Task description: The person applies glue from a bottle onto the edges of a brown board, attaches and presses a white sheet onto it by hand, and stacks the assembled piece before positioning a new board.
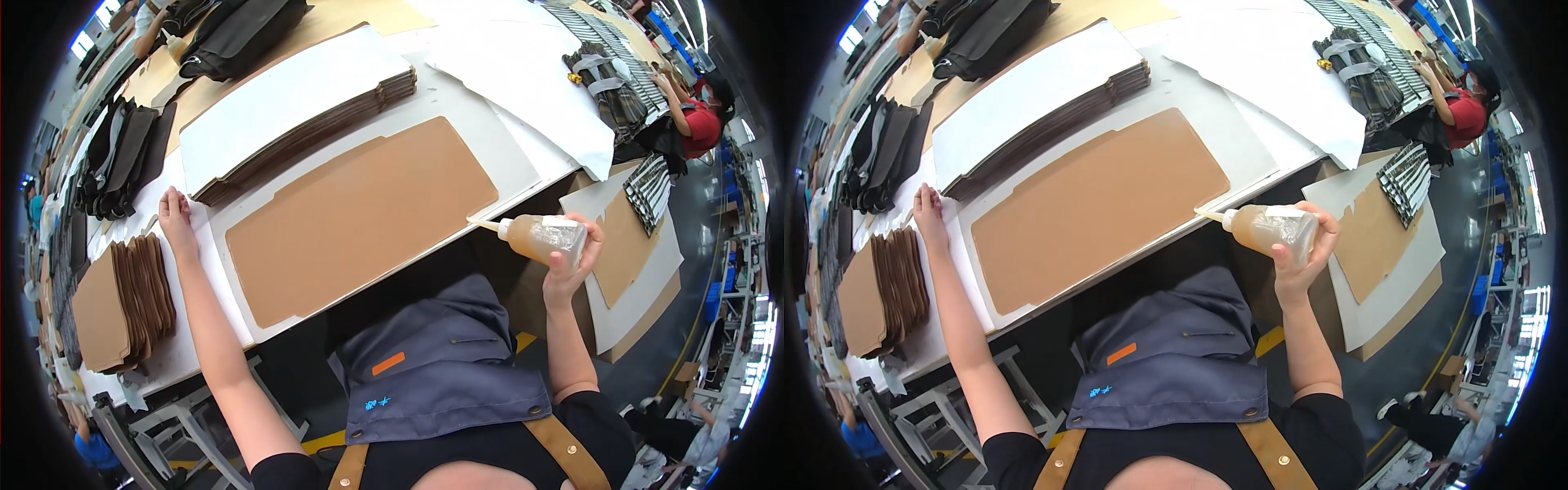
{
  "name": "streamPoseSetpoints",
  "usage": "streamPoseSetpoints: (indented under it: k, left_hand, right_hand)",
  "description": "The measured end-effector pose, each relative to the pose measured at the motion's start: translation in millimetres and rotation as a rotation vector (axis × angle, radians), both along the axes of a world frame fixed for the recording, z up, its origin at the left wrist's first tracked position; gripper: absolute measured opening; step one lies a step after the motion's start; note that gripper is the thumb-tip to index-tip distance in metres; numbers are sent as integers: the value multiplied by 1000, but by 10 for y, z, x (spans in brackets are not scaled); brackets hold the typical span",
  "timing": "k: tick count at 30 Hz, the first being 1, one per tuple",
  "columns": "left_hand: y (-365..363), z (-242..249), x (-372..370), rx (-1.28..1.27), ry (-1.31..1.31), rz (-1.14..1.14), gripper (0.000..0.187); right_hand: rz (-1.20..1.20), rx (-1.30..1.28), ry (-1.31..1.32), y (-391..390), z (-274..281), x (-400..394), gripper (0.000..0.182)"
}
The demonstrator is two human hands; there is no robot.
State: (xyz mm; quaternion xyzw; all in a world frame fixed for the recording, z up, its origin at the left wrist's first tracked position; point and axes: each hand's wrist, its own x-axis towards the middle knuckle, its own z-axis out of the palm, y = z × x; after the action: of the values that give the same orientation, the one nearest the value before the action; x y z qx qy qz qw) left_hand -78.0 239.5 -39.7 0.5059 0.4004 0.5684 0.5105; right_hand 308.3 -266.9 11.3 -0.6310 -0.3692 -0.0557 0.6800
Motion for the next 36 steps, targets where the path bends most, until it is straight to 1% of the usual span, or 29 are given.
streamPoseSetpoints:
  k: [10,13,21,25,36]
  left_hand:
    - [5,13,7,-20,15,16,20]
    - [-2,21,19,-28,20,26,21]
    - [25,-6,1,-25,-16,14,19]
    - [39,-19,20,-11,-21,18,19]
    - [1,3,55,-1,-20,41,24]
  right_hand:
    - [49,45,-17,28,-74,-243,77]
    - [74,44,-63,62,-90,-345,78]
    - [249,89,-106,207,-158,-636,81]
    - [331,56,-189,293,-162,-738,83]
    - [582,112,-235,619,-238,-1066,87]
